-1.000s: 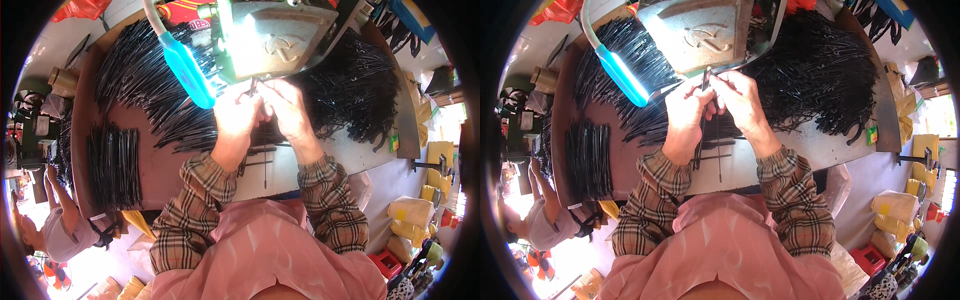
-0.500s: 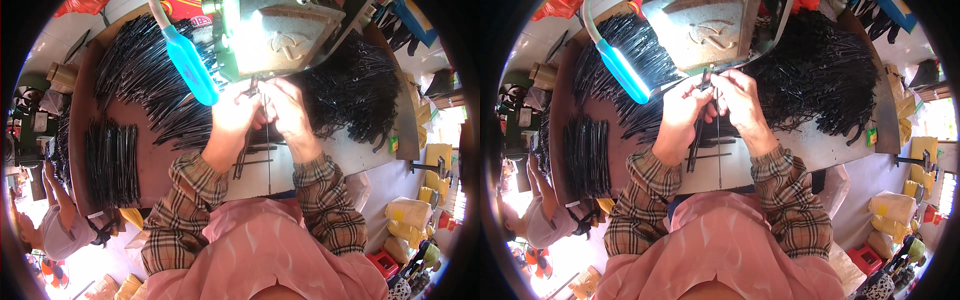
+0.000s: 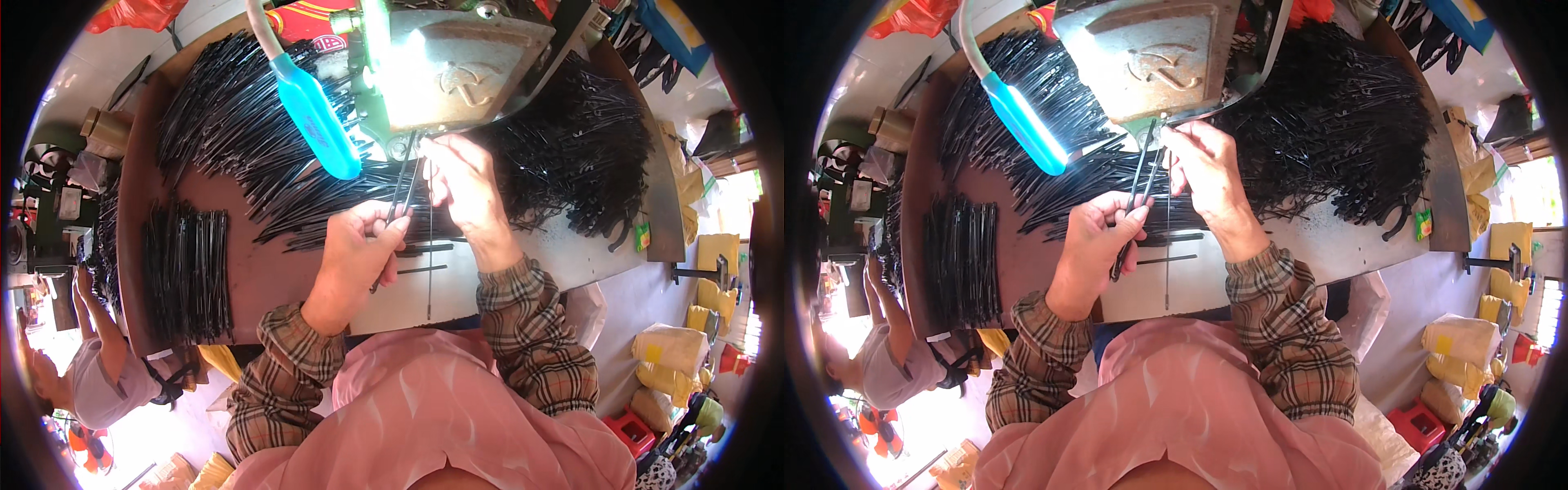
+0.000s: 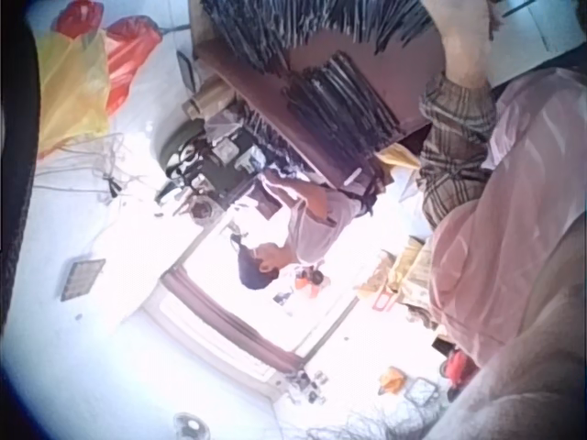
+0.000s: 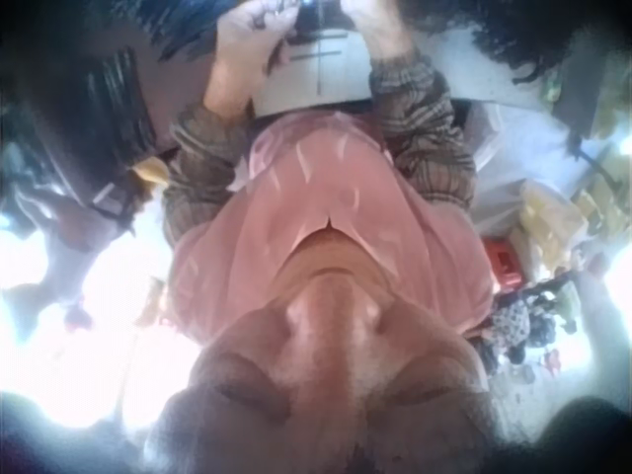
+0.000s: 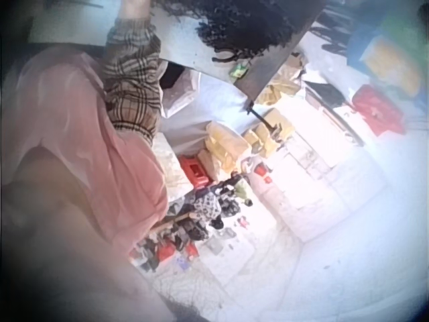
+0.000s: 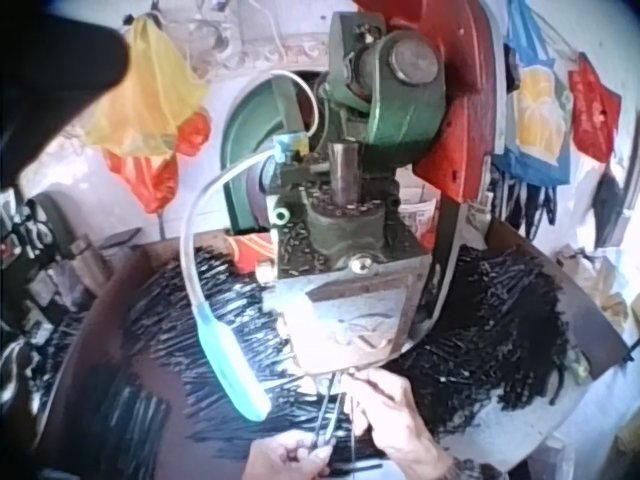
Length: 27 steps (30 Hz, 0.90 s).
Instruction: The person assembles umbrella ribs by aligning rods and wires by hand and pressing them under a machine.
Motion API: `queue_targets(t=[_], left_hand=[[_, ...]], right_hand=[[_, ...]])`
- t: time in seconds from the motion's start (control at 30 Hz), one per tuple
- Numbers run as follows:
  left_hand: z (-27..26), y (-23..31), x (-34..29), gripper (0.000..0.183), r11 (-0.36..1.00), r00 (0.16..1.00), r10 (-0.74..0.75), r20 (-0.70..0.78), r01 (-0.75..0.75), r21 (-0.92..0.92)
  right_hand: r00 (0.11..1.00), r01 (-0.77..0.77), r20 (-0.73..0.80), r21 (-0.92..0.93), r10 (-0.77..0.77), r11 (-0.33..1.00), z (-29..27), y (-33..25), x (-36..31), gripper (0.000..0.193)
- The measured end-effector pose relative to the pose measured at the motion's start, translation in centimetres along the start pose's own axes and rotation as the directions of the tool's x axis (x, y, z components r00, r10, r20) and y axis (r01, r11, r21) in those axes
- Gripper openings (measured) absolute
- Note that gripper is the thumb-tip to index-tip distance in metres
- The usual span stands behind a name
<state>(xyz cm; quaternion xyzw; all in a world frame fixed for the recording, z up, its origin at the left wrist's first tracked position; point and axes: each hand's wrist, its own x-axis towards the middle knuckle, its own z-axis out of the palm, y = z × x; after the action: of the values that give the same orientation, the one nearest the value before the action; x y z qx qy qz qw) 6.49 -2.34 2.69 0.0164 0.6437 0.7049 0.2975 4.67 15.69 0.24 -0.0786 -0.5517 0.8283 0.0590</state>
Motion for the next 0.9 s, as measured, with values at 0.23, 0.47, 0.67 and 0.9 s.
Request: queue_targets(t=[0.23, 0.47, 0.67, 0.9], left_hand=[[1.1, -0.7, 0.5, 0.018, 0.996, 0.999, 0.025, -0.025, -0.027, -0.090], [2.1, -0.9, 1.6, 0.013, 0.986, 0.991, 0.080, -0.108, -0.095, -0.137], [2.4, -1.6, 2.2, 0.009, 0.972, 0.982, 0.133, -0.138, -0.156, -0.178], [2.6, -1.5, 2.2, 0.010, 0.967, 0.982, 0.095, -0.163, -0.130, -0.218]], right_hand=[[0.998, 0.042, 0.039, -0.062, -0.039, 0.997, 0.0, 1.0, -1.1, 0.010], [0.997, 0.072, 0.016, 0.002, -0.072, 0.997, 0.6, 1.1, -0.6, 0.008], [0.998, 0.070, 0.003, -0.021, -0.070, 0.997, 0.4, 1.0, -0.5, 0.008], [0.999, 0.046, 0.015, -0.036, -0.046, 0.998, 0.3, 1.0, -0.4, 0.009]])
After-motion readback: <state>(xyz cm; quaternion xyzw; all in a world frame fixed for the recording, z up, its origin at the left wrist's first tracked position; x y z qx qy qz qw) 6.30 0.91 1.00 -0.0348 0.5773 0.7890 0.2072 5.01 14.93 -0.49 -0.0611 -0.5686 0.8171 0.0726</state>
